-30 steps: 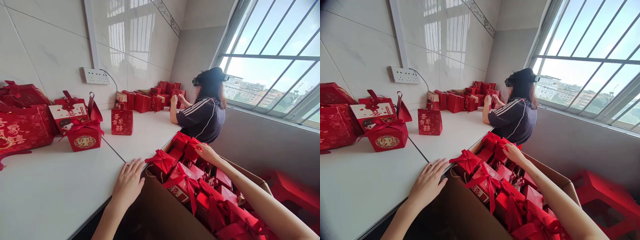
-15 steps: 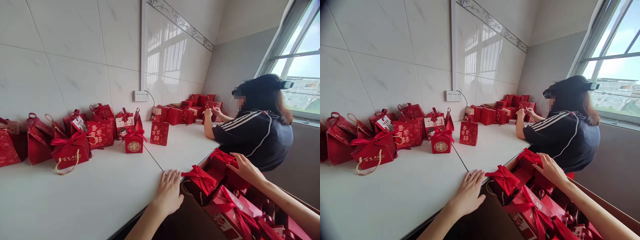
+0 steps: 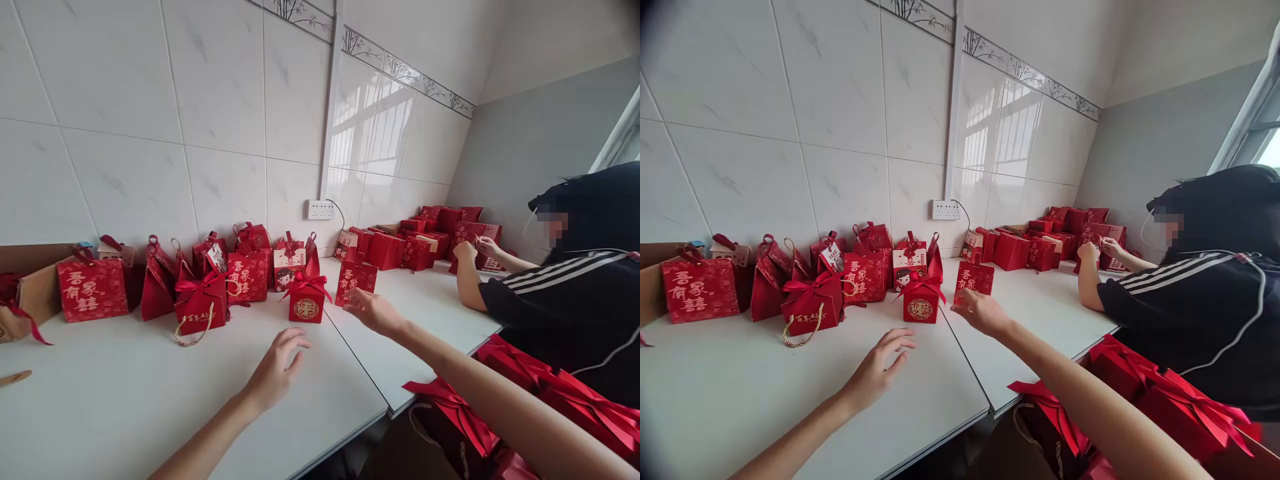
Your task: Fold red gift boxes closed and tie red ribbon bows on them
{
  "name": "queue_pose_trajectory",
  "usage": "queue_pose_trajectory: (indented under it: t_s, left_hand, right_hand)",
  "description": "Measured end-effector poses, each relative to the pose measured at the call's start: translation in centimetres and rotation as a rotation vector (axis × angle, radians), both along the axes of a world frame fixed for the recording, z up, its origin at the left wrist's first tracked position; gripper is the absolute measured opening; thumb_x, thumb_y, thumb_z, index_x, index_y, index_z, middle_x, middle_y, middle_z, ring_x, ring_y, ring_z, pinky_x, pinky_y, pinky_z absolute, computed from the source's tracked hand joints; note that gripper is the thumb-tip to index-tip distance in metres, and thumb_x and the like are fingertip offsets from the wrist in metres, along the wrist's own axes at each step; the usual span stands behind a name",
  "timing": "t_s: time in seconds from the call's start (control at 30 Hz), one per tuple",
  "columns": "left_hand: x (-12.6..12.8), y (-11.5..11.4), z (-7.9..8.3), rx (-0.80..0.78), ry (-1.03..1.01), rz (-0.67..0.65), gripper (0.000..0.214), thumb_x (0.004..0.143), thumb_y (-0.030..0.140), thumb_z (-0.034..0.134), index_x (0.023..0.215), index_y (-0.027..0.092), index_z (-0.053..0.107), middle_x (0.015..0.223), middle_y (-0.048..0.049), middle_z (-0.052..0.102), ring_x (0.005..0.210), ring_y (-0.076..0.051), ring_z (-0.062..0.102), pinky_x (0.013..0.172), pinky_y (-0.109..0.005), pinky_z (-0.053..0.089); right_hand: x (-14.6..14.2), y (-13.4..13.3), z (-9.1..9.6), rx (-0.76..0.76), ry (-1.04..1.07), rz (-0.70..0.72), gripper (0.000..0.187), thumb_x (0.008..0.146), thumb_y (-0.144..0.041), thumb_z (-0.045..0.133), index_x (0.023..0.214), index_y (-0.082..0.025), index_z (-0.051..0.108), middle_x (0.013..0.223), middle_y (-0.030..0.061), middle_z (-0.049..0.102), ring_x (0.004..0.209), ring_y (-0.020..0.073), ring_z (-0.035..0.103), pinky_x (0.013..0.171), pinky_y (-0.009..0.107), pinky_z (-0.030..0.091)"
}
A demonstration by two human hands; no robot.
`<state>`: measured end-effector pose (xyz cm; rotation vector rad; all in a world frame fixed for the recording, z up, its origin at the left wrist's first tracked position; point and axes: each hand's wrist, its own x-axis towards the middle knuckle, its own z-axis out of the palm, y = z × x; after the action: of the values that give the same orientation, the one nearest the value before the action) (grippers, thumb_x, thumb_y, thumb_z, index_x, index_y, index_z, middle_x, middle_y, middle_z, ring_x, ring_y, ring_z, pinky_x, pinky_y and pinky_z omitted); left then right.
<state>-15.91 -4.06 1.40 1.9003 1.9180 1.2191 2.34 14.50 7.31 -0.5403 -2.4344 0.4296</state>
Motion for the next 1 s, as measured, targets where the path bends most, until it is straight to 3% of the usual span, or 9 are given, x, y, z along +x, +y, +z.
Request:
queue_pose_trajectory:
  t_s: [0.07, 0.13, 0.3, 0.37, 0.47, 0.6, 0.73, 0.87, 1.0]
  left_hand:
    - [-2.2, -0.8, -0.4, 0.108, 0.06, 0.083, 0.024, 0.087, 0.019, 0.04, 0.095, 0.023, 0.063, 0.113, -0.0077, 0.06, 0.106, -0.021, 0.059, 0.085, -0.037, 0.054]
    - [-4.1, -1.5, -0.3, 0.197, 0.146, 0.134, 0.024, 0.086, 0.016, 0.042, 0.095, 0.023, 0.062, 0.108, -0.0065, 0.062, 0.103, -0.02, 0.059, 0.084, -0.036, 0.054]
    - [-7.5, -1.9, 0.6, 0.293, 0.105, 0.245, 0.02, 0.082, 0.016, 0.046, 0.092, 0.022, 0.062, 0.103, -0.0062, 0.062, 0.101, -0.021, 0.06, 0.087, -0.038, 0.051]
    - [-8.3, -1.6, 0.6, 0.321, -0.054, 0.316, 0.018, 0.08, 0.019, 0.048, 0.092, 0.021, 0.061, 0.103, -0.0067, 0.063, 0.101, -0.022, 0.06, 0.087, -0.039, 0.05]
    - [-9.0, -1.4, 0.5, 0.36, -0.194, 0.434, 0.02, 0.083, 0.027, 0.047, 0.099, 0.02, 0.057, 0.104, -0.0084, 0.063, 0.099, -0.022, 0.06, 0.081, -0.037, 0.05]
    - [-9.0, -1.7, 0.7, 0.387, -0.281, 0.535, 0.027, 0.09, 0.04, 0.038, 0.102, 0.019, 0.05, 0.095, -0.0074, 0.061, 0.091, -0.019, 0.061, 0.077, -0.032, 0.05]
    - [-8.1, -1.9, 1.2, 0.374, -0.33, 0.489, 0.026, 0.083, 0.045, 0.051, 0.092, 0.021, 0.048, 0.081, -0.0006, 0.056, 0.073, -0.014, 0.057, 0.067, -0.027, 0.048]
    - [-7.2, -1.7, 1.6, 0.411, -0.299, 0.528, 0.021, 0.082, 0.039, 0.052, 0.076, 0.021, 0.042, 0.069, 0.0033, 0.049, 0.059, -0.01, 0.047, 0.056, -0.022, 0.042]
    - [-6.5, -1.6, 1.5, 0.434, -0.229, 0.564, 0.024, 0.085, 0.037, 0.046, 0.069, 0.022, 0.037, 0.063, 0.0044, 0.042, 0.054, -0.01, 0.042, 0.052, -0.022, 0.037]
  right_hand:
    - [-3.9, 0.4, -0.8, -0.037, 0.074, 0.008, 0.064, 0.071, -0.053, 0.065, 0.122, -0.02, 0.047, 0.123, 0.0183, 0.053, 0.104, 0.0335, 0.06, 0.077, 0.047, 0.053]
    - [-7.0, 1.2, -1.9, -0.1, 0.139, 0.017, 0.093, 0.061, -0.054, 0.072, 0.136, -0.017, 0.029, 0.136, 0.024, 0.037, 0.121, 0.039, 0.047, 0.089, 0.054, 0.047]
    - [-11.7, 2.0, -4.3, -0.383, 0.243, 0.152, 0.095, 0.072, -0.047, 0.067, 0.143, -0.021, 0.011, 0.123, 0.0176, 0.051, 0.11, 0.0311, 0.058, 0.089, 0.052, 0.049]
    - [-13.2, 1.0, -5.0, -0.433, 0.318, 0.202, 0.103, 0.065, -0.045, 0.074, 0.144, -0.022, 0.011, 0.128, 0.0171, 0.048, 0.119, 0.0328, 0.052, 0.096, 0.055, 0.043]
    - [-15.2, -1.8, -6.1, -0.332, 0.38, 0.251, 0.114, 0.058, -0.045, 0.08, 0.145, -0.023, 0.01, 0.141, 0.0191, 0.034, 0.133, 0.0363, 0.035, 0.105, 0.058, 0.033]
    - [-15.7, -5.2, -6.9, -0.157, 0.348, 0.403, 0.108, 0.067, -0.046, 0.076, 0.147, -0.025, 0.006, 0.144, 0.0193, 0.03, 0.134, 0.0358, 0.033, 0.105, 0.058, 0.035]
    - [-14.3, -5.9, -6.6, -0.04, 0.325, 0.492, 0.106, 0.07, -0.045, 0.074, 0.146, -0.029, 0.002, 0.147, 0.0184, 0.026, 0.137, 0.0344, 0.029, 0.107, 0.058, 0.033]
    - [-13.4, -5.9, -5.9, -0.257, 0.283, 0.637, 0.103, 0.068, -0.055, 0.072, 0.142, -0.03, 0.006, 0.152, 0.0183, 0.017, 0.139, 0.0332, 0.025, 0.102, 0.057, 0.038]
    - [-13.0, -6.7, -5.3, -0.643, 0.465, 0.66, 0.048, 0.083, -0.065, 0.047, 0.111, -0.028, 0.034, 0.144, 0.015, 0.037, 0.132, 0.0274, 0.039, 0.098, 0.053, 0.042]
